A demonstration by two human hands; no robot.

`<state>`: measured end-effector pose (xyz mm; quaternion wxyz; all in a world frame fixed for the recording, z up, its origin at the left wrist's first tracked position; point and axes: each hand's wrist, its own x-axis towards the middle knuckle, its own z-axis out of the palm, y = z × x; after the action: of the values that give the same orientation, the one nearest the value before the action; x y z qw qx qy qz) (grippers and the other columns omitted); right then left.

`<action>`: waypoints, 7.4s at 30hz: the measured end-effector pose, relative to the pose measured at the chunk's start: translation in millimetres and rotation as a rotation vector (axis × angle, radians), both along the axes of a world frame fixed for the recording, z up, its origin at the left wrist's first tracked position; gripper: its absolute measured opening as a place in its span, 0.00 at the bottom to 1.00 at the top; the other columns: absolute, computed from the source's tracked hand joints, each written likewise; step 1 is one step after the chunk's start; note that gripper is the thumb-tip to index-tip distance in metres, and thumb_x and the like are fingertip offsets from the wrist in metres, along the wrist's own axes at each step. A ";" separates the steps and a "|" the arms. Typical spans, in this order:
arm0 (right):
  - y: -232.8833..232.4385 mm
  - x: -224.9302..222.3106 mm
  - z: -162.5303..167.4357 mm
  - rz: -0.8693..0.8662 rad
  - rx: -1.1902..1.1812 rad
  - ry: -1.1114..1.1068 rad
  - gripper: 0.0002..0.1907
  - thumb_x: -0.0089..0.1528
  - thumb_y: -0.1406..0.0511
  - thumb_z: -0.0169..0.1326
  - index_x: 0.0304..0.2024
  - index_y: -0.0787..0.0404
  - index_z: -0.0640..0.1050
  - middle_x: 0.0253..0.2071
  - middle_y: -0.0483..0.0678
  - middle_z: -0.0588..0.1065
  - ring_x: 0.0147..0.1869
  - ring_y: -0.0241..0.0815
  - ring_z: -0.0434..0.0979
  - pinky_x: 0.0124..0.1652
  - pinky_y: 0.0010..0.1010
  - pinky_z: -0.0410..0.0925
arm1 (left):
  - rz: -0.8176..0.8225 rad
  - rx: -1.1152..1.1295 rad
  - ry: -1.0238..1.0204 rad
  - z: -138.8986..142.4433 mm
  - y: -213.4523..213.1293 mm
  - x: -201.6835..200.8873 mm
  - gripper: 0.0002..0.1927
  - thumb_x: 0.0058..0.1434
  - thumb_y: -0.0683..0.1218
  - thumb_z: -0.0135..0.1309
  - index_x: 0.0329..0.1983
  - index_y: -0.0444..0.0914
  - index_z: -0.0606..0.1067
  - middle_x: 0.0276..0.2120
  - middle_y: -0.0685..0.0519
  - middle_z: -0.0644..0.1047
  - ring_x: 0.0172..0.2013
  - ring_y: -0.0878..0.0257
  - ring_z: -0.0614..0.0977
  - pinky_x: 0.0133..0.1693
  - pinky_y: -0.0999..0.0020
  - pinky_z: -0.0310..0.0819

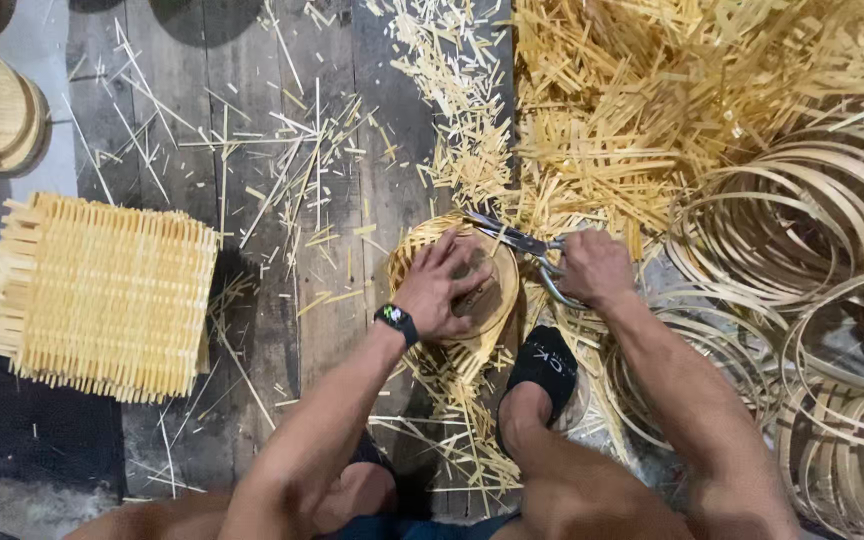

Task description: The person sits on the floor of a bamboo workshop and assembles round bamboo steamer baskets. They fit a woven bamboo mat into a coiled bamboo rim, press and tuck the edge to secure it, trim excess material with shears, and set finished baskets aside with others.

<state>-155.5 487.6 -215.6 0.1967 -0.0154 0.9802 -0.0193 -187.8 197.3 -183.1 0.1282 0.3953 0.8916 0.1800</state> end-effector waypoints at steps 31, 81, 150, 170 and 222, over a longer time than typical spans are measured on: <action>10.9 -8.7 -6.9 0.055 0.096 -0.146 0.25 0.64 0.48 0.46 0.43 0.64 0.76 0.38 0.54 0.75 0.43 0.46 0.75 0.45 0.37 0.71 | 0.140 -0.026 -0.146 9.3 22.8 15.5 0.56 0.35 0.62 0.76 0.68 0.49 0.62 0.66 0.36 0.56 0.66 0.30 0.54 0.57 0.34 0.65; 24.3 1.1 -24.8 -0.047 -0.148 -0.123 0.18 0.56 0.56 0.55 0.47 0.53 0.79 0.49 0.54 0.76 0.58 0.54 0.75 0.55 0.46 0.70 | -0.157 0.000 0.006 4.6 9.9 2.9 0.53 0.38 0.58 0.66 0.72 0.50 0.64 0.63 0.49 0.70 0.67 0.44 0.64 0.65 0.36 0.48; 7.6 16.6 -21.2 -0.552 -0.254 -0.032 0.31 0.61 0.48 0.61 0.52 0.68 0.76 0.58 0.61 0.72 0.64 0.54 0.70 0.64 0.47 0.66 | 0.684 -0.002 -0.374 -37.9 17.2 -75.0 0.24 0.55 0.65 0.60 0.50 0.50 0.85 0.38 0.41 0.82 0.43 0.44 0.82 0.51 0.53 0.75; -28.5 40.4 -47.8 -0.739 -1.135 -0.069 0.11 0.56 0.62 0.67 0.34 0.63 0.81 0.29 0.45 0.79 0.32 0.33 0.76 0.34 0.29 0.72 | 0.532 0.220 -0.513 -45.1 44.3 -35.1 0.22 0.55 0.61 0.62 0.47 0.45 0.84 0.38 0.45 0.82 0.38 0.55 0.84 0.42 0.62 0.79; -73.1 6.7 139.1 0.020 -0.746 0.814 0.16 0.62 0.55 0.61 0.44 0.58 0.80 0.36 0.49 0.79 0.39 0.51 0.80 0.38 0.40 0.71 | 0.367 0.562 -0.087 97.2 24.9 1.1 0.17 0.63 0.40 0.54 0.57 0.38 0.76 0.49 0.42 0.79 0.49 0.46 0.80 0.49 0.57 0.74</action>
<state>-148.8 414.5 -76.4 -0.2170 -0.0994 0.9035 -0.3561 -186.8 222.1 -85.9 0.0175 0.2399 0.8572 0.4554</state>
